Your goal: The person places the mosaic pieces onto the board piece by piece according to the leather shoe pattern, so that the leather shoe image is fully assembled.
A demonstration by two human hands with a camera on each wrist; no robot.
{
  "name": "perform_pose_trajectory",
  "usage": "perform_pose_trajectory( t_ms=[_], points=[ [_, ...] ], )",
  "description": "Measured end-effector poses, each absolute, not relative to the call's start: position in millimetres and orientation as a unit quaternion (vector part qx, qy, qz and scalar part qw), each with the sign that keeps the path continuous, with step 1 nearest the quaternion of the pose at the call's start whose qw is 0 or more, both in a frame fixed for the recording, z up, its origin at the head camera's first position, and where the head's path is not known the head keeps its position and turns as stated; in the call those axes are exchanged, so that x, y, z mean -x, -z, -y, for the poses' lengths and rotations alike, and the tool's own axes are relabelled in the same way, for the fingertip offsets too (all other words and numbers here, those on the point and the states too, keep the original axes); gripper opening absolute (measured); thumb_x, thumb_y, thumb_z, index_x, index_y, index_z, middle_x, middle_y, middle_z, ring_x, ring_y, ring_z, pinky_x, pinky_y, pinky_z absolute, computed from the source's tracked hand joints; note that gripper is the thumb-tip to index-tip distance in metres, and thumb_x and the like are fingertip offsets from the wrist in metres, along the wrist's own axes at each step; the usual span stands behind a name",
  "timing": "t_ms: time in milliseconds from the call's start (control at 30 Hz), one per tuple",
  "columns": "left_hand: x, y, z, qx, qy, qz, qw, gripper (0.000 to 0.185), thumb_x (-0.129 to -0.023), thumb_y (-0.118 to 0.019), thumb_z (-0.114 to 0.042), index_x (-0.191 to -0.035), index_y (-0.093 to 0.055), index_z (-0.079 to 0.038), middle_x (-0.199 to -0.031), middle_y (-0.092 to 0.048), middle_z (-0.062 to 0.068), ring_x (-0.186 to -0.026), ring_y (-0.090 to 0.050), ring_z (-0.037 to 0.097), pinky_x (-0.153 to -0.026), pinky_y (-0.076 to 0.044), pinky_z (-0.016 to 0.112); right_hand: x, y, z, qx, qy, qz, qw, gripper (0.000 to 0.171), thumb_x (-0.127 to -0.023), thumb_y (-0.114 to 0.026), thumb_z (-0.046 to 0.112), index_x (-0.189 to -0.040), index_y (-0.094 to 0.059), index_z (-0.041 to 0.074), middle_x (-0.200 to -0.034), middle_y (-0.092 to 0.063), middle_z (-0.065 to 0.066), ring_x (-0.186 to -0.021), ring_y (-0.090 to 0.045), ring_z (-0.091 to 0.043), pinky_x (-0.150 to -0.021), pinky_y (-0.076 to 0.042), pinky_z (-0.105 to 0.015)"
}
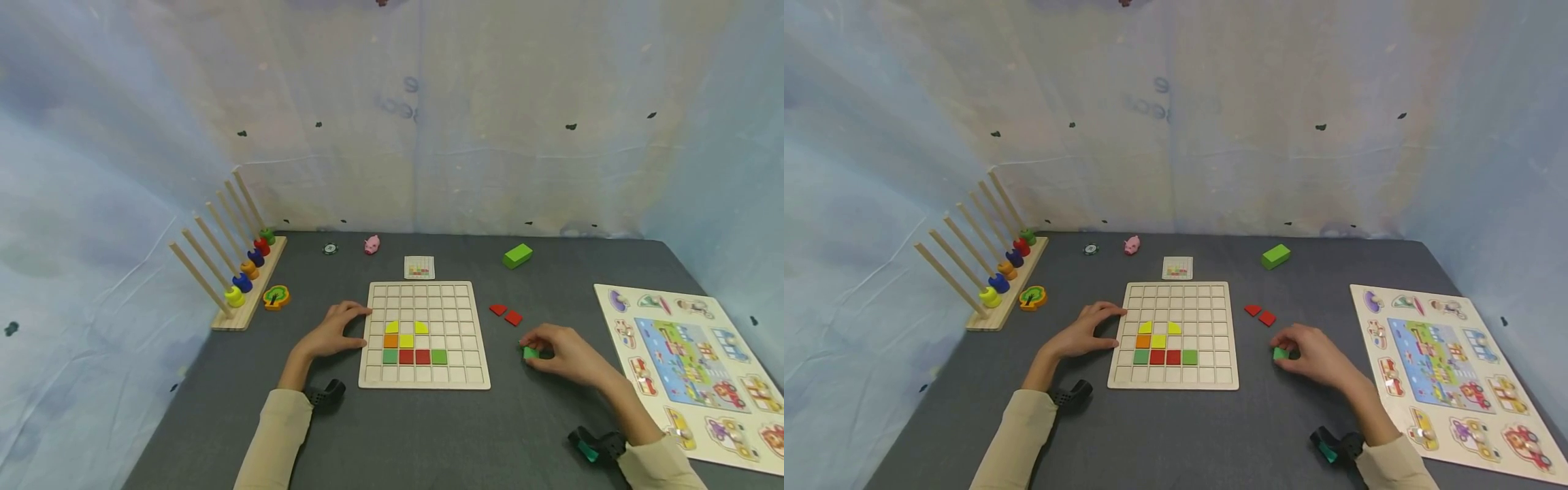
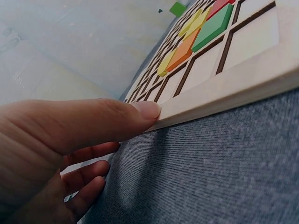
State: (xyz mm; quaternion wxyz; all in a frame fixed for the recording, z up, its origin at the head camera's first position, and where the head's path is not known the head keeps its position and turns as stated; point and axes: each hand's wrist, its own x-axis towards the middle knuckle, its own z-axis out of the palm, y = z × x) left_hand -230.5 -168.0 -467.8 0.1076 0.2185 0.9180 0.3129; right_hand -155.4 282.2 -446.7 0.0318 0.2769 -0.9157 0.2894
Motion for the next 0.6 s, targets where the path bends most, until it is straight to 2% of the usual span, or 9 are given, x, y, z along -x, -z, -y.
perform_pose_trajectory(
  t_ms=[100, 300, 600],
  points=[
    [231, 468, 168, -0.217, -0.311, -0.919, 0.110, 0.062, -0.080, -0.074, -0.026, -0.136, -0.049, -0.018, -0.136, -0.039, 0.007, -0.123, -0.029, 0.029, -0.099, -0.030, 0.053, 162, 447, -263, -0.317, -0.296, 0.900, 0.052, 0.024, -0.076, -0.075, 0.009, -0.099, -0.068, 0.008, -0.090, -0.064, 0.003, -0.075, -0.058, -0.009, -0.065, -0.048, -0.030],
    [231, 469, 168, -0.223, -0.312, -0.918, 0.105, 0.062, -0.080, -0.074, -0.026, -0.135, -0.049, -0.018, -0.136, -0.039, 0.007, -0.123, -0.030, 0.029, -0.099, -0.030, 0.053, 173, 450, -218, -0.380, -0.323, 0.865, 0.044, 0.026, -0.076, -0.075, 0.009, -0.101, -0.067, 0.007, -0.095, -0.065, 0.001, -0.080, -0.059, -0.011, -0.068, -0.049, -0.030],
    [232, 470, 170, -0.225, -0.315, -0.917, 0.102, 0.061, -0.080, -0.074, -0.026, -0.135, -0.049, -0.018, -0.135, -0.040, 0.007, -0.123, -0.031, 0.029, -0.098, -0.031, 0.054, 181, 464, -184, -0.462, -0.331, 0.820, 0.071, 0.015, -0.076, -0.077, 0.010, -0.088, -0.068, 0.012, -0.088, -0.065, 0.002, -0.081, -0.059, -0.012, -0.071, -0.048, -0.027]
  ],
)
